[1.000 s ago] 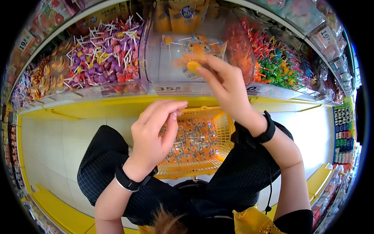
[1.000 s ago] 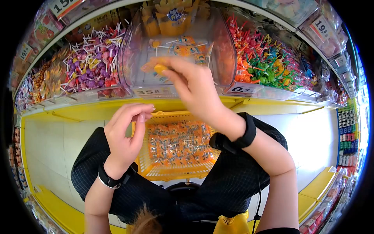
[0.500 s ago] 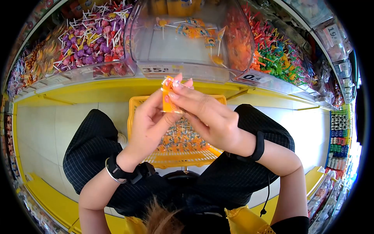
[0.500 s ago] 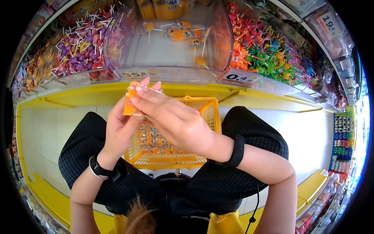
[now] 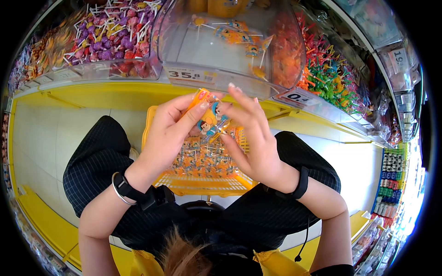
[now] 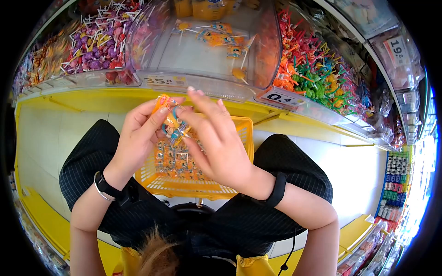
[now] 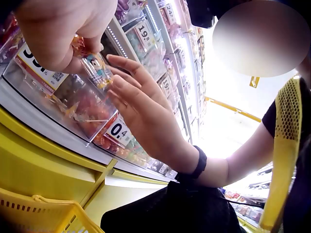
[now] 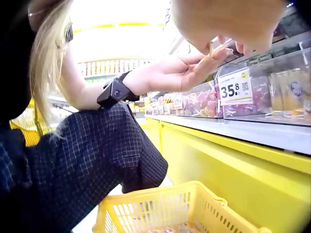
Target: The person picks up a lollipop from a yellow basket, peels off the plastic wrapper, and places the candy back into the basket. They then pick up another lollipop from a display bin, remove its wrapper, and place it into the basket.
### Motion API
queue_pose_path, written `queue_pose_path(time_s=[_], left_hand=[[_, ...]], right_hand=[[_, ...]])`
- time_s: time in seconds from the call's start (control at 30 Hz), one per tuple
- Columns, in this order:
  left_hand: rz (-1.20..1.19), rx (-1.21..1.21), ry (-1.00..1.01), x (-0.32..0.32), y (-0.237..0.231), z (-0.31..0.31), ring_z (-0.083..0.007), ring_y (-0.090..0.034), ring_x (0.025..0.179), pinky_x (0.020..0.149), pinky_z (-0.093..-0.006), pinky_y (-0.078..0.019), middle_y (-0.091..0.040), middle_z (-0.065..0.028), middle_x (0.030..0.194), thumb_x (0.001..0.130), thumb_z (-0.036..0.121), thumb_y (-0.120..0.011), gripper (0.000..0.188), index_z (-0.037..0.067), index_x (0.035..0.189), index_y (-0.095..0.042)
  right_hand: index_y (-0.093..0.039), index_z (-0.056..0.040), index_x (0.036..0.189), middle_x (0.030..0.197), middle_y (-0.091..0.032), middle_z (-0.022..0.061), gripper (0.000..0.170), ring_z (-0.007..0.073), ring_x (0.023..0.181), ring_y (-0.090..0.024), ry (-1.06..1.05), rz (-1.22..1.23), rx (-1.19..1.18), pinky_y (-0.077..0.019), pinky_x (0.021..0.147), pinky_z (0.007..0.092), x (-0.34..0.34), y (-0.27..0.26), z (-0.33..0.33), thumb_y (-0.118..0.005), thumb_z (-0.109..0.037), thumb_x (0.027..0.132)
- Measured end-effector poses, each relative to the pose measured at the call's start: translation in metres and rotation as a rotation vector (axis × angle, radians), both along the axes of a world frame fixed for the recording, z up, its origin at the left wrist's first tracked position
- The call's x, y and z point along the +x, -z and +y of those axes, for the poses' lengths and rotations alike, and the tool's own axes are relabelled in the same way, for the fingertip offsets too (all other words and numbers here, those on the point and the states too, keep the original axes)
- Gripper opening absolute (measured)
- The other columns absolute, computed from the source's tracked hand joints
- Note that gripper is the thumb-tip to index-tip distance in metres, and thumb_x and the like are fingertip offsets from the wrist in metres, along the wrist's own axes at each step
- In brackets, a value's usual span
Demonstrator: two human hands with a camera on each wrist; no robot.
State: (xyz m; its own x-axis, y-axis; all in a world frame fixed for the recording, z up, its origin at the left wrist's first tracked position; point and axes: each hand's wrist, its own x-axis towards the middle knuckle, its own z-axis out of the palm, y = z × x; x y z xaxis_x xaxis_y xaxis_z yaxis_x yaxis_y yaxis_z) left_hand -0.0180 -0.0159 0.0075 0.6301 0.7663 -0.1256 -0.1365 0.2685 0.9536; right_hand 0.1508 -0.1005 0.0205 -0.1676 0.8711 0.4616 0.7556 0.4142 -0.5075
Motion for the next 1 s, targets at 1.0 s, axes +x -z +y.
queue_pose_path(time_s=[1.0], left_hand=[[-0.049,0.058,0.009,-0.022,0.009,0.026,-0.0178,-0.061,0.098,0.087,-0.0305,-0.0479,-0.064,-0.0150,0.105,0.092,0.011,-0.051,0.026,-0.003,0.113,-0.055]], right_hand=[[-0.053,0.0040,0.107,0.087,-0.065,0.0101,0.022,0.0179,0.075,-0.067,-0.080,1.003,-1.073,-0.0551,0.064,0.0250,-0.034,0.006,0.036,-0.052,-0.012,0.092]])
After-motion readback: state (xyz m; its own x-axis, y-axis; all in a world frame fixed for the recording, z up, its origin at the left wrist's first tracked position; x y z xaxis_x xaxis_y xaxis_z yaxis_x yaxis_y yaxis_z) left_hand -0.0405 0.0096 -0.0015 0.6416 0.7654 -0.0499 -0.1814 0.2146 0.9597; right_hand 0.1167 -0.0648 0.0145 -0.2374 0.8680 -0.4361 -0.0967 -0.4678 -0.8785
